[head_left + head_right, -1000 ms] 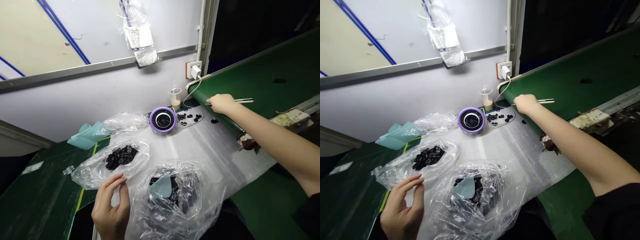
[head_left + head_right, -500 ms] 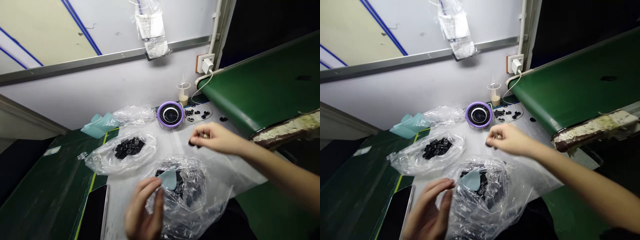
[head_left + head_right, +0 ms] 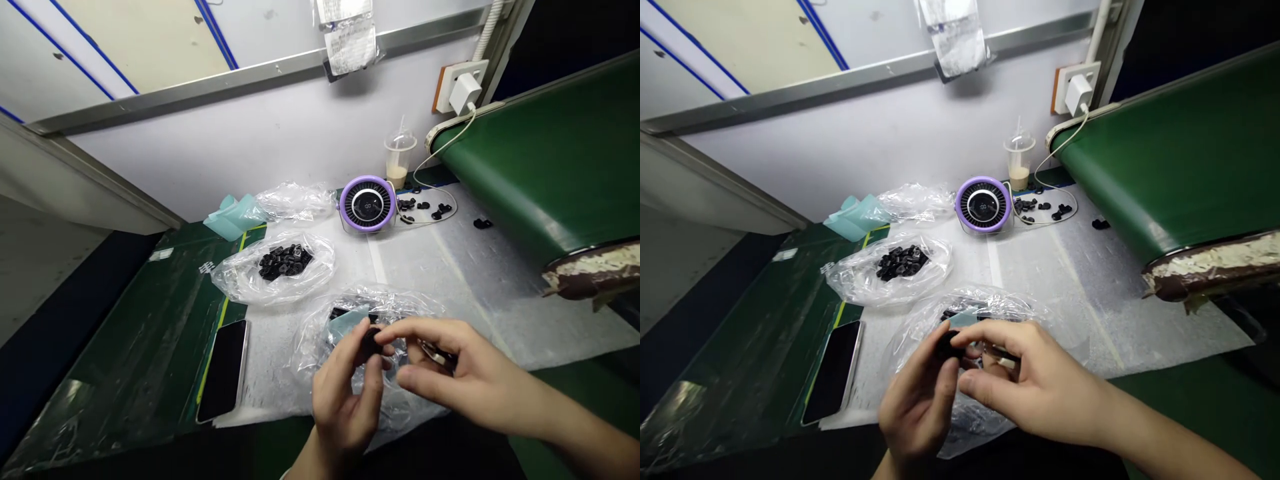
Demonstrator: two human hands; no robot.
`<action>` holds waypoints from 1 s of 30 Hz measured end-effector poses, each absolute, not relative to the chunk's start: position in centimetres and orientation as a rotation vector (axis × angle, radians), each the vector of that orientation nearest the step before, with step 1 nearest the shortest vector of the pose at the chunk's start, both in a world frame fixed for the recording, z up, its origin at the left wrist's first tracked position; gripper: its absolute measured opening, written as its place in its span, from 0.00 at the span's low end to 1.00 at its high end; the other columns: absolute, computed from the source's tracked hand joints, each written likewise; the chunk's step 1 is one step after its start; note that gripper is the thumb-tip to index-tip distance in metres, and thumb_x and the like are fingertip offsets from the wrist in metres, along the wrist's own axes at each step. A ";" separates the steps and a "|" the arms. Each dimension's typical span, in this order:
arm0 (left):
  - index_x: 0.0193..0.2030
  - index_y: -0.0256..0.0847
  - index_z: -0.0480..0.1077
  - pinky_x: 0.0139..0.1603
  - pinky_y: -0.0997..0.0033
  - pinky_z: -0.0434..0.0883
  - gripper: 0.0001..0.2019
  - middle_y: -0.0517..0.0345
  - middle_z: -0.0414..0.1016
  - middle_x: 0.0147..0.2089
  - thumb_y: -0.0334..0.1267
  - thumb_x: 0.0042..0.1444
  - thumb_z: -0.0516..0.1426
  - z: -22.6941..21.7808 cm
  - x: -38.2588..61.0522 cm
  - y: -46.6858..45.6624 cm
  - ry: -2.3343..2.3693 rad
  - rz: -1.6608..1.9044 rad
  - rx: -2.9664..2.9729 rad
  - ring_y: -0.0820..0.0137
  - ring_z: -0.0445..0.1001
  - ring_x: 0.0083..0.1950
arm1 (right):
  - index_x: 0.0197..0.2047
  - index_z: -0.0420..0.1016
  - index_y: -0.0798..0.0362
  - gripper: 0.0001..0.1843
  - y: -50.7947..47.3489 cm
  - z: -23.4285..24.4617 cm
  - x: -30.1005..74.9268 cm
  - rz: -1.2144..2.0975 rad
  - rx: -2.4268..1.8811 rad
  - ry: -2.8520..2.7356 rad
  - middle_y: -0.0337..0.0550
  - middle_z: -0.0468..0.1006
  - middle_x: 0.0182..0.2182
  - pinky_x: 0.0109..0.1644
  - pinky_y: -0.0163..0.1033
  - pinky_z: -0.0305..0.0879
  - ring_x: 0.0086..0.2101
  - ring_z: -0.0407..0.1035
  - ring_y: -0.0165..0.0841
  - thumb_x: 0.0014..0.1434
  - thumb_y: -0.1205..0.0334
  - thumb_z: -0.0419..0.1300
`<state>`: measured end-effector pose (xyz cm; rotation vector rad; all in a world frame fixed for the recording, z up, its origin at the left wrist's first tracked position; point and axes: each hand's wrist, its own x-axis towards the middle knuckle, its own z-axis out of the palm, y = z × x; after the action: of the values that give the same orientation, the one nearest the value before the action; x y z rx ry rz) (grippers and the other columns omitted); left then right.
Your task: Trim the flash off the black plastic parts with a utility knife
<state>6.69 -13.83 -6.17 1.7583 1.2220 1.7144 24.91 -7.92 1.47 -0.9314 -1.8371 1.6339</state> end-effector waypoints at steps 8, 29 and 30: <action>0.55 0.43 0.80 0.29 0.78 0.79 0.13 0.52 0.82 0.44 0.27 0.69 0.58 -4.0 6.2 -14.1 0.990 1.613 1.465 0.72 0.80 0.36 | 0.53 0.65 0.47 0.07 -7.7 1.5 27.4 0.864 -0.854 -2.330 0.40 0.80 0.41 0.42 0.36 0.74 0.40 0.79 0.33 0.76 0.65 0.50; 0.51 0.33 0.76 0.35 0.71 0.78 0.08 0.51 0.79 0.41 0.25 0.69 0.58 -2.9 6.3 -14.1 1.116 1.693 1.980 0.70 0.79 0.39 | 0.36 0.78 0.41 0.08 -9.3 2.1 25.0 0.497 -0.925 -2.324 0.35 0.79 0.26 0.30 0.41 0.61 0.25 0.70 0.34 0.69 0.61 0.61; 0.51 0.33 0.76 0.35 0.71 0.78 0.08 0.51 0.79 0.41 0.25 0.69 0.58 -3.0 6.3 -14.1 1.124 1.696 1.983 0.70 0.79 0.38 | 0.36 0.78 0.41 0.08 -9.3 2.1 25.0 0.493 -0.930 -2.321 0.35 0.79 0.26 0.30 0.42 0.61 0.25 0.70 0.34 0.68 0.61 0.61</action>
<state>6.30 -14.12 -2.96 1.9826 1.1237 1.6961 24.97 -9.32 2.05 -0.9305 -2.3213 0.4926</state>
